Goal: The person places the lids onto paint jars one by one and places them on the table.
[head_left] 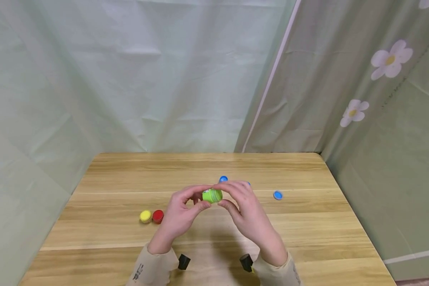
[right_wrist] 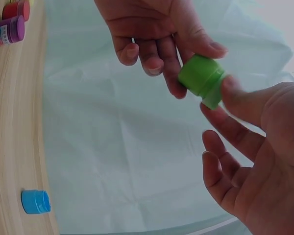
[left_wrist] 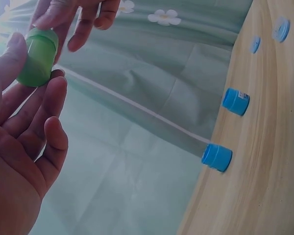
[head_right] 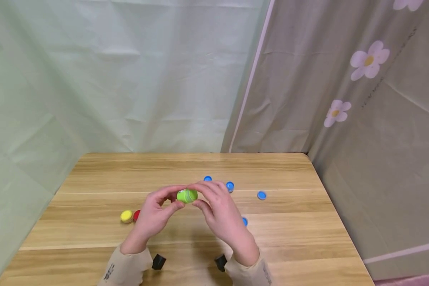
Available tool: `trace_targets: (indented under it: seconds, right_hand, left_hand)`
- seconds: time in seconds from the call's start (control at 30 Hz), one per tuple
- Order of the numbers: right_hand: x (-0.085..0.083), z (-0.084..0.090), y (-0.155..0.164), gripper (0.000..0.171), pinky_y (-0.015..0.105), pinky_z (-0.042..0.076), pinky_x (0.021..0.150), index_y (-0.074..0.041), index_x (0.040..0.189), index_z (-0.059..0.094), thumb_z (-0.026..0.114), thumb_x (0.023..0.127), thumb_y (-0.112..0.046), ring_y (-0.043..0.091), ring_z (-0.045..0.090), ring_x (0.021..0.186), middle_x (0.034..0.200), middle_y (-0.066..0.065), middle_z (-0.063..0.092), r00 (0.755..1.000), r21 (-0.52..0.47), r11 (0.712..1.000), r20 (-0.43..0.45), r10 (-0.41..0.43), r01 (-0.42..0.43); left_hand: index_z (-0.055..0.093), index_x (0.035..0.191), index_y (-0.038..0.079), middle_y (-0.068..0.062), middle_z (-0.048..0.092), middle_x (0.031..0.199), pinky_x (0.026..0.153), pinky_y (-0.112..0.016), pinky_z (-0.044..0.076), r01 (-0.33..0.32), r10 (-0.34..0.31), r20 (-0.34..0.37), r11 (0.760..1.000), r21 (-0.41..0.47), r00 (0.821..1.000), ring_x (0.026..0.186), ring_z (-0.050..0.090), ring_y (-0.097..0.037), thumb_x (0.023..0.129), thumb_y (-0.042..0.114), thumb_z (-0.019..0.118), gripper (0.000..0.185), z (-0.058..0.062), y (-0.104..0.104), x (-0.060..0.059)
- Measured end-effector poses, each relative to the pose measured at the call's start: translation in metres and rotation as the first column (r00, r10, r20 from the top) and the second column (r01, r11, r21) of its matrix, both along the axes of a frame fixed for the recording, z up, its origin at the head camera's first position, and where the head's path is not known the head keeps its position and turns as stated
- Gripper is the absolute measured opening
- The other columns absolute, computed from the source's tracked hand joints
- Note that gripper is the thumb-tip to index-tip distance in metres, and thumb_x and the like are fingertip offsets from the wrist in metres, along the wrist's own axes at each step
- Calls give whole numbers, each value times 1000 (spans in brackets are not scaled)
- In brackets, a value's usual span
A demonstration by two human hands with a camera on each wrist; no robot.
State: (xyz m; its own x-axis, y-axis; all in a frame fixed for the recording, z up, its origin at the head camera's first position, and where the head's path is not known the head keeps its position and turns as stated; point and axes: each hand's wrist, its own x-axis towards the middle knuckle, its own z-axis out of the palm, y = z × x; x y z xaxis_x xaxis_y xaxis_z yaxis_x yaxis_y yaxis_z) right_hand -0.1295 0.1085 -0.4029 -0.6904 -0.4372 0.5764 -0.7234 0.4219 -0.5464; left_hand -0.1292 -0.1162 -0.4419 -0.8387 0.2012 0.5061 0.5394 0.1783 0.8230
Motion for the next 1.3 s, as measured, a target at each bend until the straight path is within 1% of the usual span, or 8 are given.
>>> trace_targets:
  seconds: [0.23,0.47,0.6,0.8,0.9,1.0,1.13,1.3]
  right_hand:
    - [1,1,0,36,40,53,89,-18,129,72,81,95,-26,17,59,113,114,-8,75,994,21,997,76,-77,76]
    - [1,-1,-1,22,36,53,82,-18,105,71,81,94,-35,14,59,100,99,-11,73,980,67,984,96,-174,168]
    - [3,-1,-1,22,33,51,75,-20,95,69,72,101,-41,14,57,94,94,-12,71,969,79,974,113,-221,213]
    - [5,0,0,26,38,54,79,-19,111,74,55,113,-36,15,60,98,102,-10,72,942,16,965,212,-260,263]
    - [3,1,5,25,40,55,85,-19,132,69,59,112,-29,16,61,113,122,-8,71,964,-36,980,194,-183,194]
    - [0,2,10,38,41,53,94,-18,144,63,69,106,-18,21,58,128,138,-4,66,994,-61,997,97,-45,51]
    - [-4,2,15,54,43,48,107,-14,143,64,83,94,-7,27,57,133,142,2,65,997,-57,996,-33,69,-70]
    - [-7,2,16,58,43,45,112,-12,140,67,86,87,-1,28,57,133,142,2,67,992,-19,995,-78,96,-97]
  left_hand:
    - [76,127,7,-2,74,99,72,-26,52,19,-19,-12,1000,2,1000,81,63,-16,89,-2,83,40,0,0,0]
    - [77,127,7,0,75,103,72,-26,52,34,-33,23,999,-16,999,84,63,-16,90,1,84,38,1,2,1]
    - [77,127,9,2,74,101,72,-26,52,51,-50,45,999,-19,998,84,63,-17,90,3,84,38,1,3,1]
    - [77,129,12,3,74,103,73,-26,53,46,-45,80,999,-12,996,84,63,-17,90,5,85,41,1,4,2]
    - [77,129,11,2,74,103,73,-25,53,43,-42,65,999,-11,997,84,64,-16,89,4,85,41,0,4,2]
    - [76,129,8,0,73,101,73,-25,52,43,-42,28,999,-11,999,83,64,-16,90,2,83,41,-1,3,1]
    - [75,130,6,0,72,98,73,-25,52,34,-34,-8,999,-16,999,81,62,-16,92,0,81,39,-1,3,0]
    - [75,131,8,1,72,97,73,-25,52,24,-24,0,999,-21,1000,82,62,-15,93,1,80,39,1,2,1]
